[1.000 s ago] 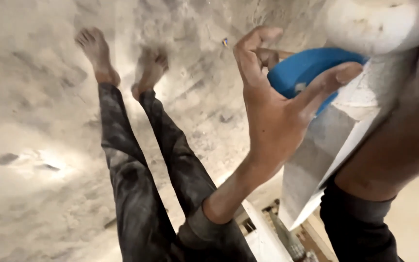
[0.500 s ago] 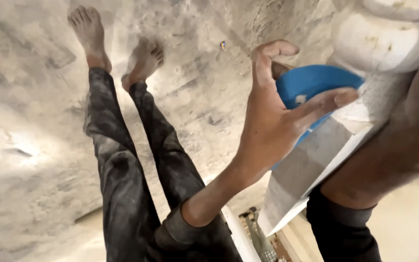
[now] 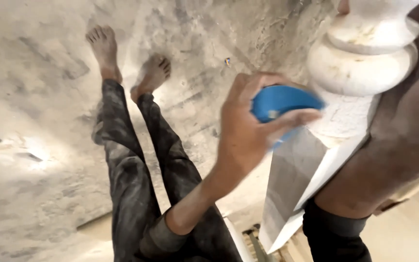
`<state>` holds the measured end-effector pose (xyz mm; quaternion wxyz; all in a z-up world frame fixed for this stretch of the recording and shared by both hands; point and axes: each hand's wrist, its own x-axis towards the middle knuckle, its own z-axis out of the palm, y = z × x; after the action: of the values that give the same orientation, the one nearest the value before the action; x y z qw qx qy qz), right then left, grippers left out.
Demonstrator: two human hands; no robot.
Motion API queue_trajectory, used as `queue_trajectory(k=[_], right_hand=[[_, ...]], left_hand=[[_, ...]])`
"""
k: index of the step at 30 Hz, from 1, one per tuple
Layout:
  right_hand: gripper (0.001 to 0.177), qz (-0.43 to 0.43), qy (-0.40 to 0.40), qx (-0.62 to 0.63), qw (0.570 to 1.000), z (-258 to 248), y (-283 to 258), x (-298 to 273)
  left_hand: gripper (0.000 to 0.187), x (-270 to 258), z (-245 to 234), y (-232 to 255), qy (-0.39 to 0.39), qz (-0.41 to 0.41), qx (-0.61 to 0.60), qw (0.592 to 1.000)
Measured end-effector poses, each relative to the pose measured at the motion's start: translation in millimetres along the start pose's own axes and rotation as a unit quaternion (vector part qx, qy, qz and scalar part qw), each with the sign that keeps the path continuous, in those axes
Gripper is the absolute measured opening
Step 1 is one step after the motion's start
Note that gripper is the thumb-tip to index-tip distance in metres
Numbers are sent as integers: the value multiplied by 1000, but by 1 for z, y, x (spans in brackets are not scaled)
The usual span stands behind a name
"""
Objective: The person sands the white-painted surface of a furniture piece using handheld sanding pads.
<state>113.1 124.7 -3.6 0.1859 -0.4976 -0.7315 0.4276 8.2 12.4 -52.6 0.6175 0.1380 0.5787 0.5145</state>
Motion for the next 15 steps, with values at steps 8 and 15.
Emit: queue_trajectory(k=[8, 15], right_hand=[[28, 45, 83, 229, 969, -31, 3, 3], [26, 47, 154, 237, 958, -148, 202, -94]], left_hand=[[30, 2, -102, -44, 102, -69, 87, 988], [23, -39, -91, 53, 176, -149, 233, 945]])
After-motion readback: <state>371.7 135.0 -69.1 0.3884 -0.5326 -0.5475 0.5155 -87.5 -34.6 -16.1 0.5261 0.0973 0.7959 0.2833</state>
